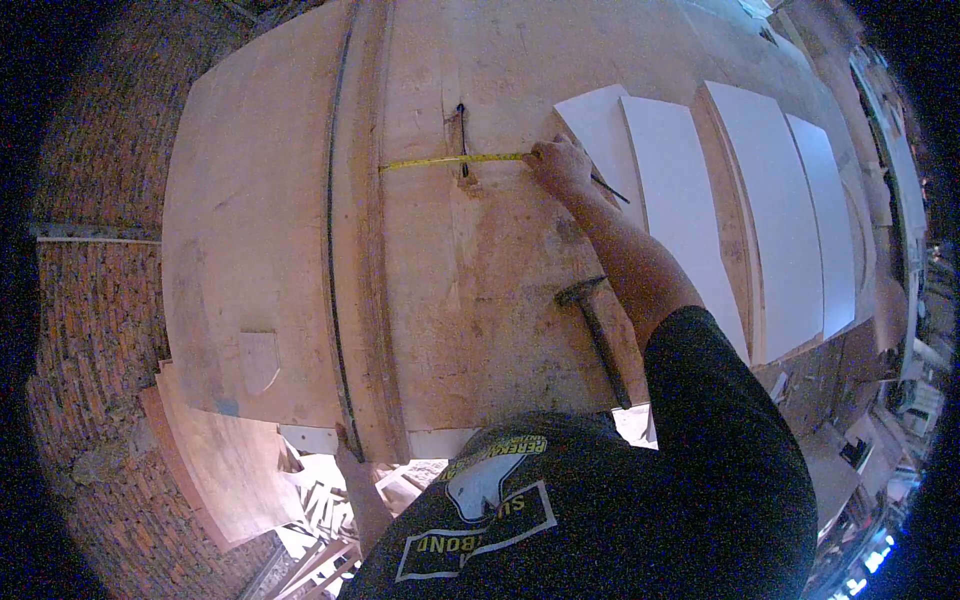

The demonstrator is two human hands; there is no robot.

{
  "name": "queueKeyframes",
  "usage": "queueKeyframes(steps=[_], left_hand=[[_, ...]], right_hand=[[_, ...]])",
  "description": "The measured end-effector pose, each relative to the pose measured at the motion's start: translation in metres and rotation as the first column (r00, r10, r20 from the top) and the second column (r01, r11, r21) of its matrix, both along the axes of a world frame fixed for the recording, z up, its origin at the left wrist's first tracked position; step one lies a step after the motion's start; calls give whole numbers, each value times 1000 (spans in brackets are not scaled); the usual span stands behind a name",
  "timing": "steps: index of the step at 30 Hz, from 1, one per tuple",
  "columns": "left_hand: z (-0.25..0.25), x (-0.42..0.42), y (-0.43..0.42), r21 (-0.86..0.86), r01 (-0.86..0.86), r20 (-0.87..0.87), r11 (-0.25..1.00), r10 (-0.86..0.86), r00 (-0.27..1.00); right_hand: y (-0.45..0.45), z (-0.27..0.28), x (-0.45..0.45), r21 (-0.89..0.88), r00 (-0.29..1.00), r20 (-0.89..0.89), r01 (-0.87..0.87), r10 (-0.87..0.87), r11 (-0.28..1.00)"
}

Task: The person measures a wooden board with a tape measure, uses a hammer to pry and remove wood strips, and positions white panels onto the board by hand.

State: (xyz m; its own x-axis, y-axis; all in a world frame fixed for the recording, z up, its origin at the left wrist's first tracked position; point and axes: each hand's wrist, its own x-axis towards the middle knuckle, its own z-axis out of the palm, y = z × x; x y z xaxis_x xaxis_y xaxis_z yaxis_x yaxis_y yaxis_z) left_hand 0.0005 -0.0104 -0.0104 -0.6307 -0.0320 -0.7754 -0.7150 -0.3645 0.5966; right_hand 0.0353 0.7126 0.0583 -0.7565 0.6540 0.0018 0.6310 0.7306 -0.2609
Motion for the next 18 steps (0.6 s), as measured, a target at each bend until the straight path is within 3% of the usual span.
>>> queueKeyframes(steps=[5,8,14,18], left_hand=[[7,2,8,-37,13,-83,999,-16,996],[3,-1,5,-118,6,-20,993,-9,1000],[-2,-2,1,-70,-17,3,997,18,1000],[-8,-2,-8,-180,44,-5,983,-45,999]], right_hand=[[1,-7,0,17,999,-15,30,-30,999],[7,-14,0,14,999,45,10,-10,1000],[4,-7,-2,36,998,69,0,-2,999],[-1,-3,0,36,1000,19,20,-20,999]])
